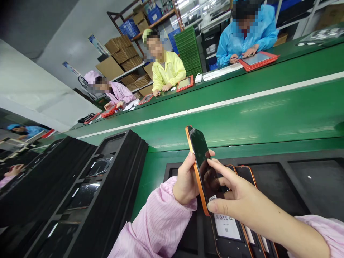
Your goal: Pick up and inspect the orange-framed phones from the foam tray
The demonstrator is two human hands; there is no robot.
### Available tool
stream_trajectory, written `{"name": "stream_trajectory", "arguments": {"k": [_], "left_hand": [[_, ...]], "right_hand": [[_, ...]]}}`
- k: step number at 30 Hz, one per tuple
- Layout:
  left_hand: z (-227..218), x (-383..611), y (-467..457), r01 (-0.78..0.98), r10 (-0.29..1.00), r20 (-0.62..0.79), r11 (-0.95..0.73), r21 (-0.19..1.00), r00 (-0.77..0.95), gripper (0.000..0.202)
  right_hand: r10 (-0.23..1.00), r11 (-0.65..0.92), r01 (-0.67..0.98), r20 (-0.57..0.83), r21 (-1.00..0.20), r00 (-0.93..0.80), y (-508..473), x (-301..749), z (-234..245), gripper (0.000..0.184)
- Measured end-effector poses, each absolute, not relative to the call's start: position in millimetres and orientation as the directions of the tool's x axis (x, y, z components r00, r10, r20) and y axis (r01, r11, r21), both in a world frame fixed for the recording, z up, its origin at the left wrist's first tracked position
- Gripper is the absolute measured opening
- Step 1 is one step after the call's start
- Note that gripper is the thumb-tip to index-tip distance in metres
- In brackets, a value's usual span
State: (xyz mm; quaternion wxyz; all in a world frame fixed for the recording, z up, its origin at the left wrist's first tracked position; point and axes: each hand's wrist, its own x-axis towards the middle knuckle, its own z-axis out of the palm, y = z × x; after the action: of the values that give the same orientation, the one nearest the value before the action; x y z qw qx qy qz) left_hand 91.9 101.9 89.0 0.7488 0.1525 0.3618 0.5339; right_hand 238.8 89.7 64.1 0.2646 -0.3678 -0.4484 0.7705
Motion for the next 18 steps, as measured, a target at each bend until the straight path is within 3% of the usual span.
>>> {"name": "stream_trajectory", "arguments": {"k": [10,14,18], "left_hand": [[96.5,91.2,101.9,-0.638,0.911,-0.393,0.375,0.672,0.122,0.070],[102.9,92.6,100.9,-0.633,0.927,-0.375,0.298,0.714,0.013,0.073],[105.4,91.7,99.6,-0.641,0.927,-0.360,0.216,0.736,-0.102,0.066]], "right_hand": [[0.757,-0.358,0.036,-0.312,-0.933,-0.575,92.5,238.2,65.5,0.099],[0.782,-0.286,0.112,-0.300,-0.952,-0.547,88.1,234.7,72.3,0.091],[0.836,-0.133,0.134,-0.184,-0.982,-0.517,82.1,235.2,67.6,0.076]]}}
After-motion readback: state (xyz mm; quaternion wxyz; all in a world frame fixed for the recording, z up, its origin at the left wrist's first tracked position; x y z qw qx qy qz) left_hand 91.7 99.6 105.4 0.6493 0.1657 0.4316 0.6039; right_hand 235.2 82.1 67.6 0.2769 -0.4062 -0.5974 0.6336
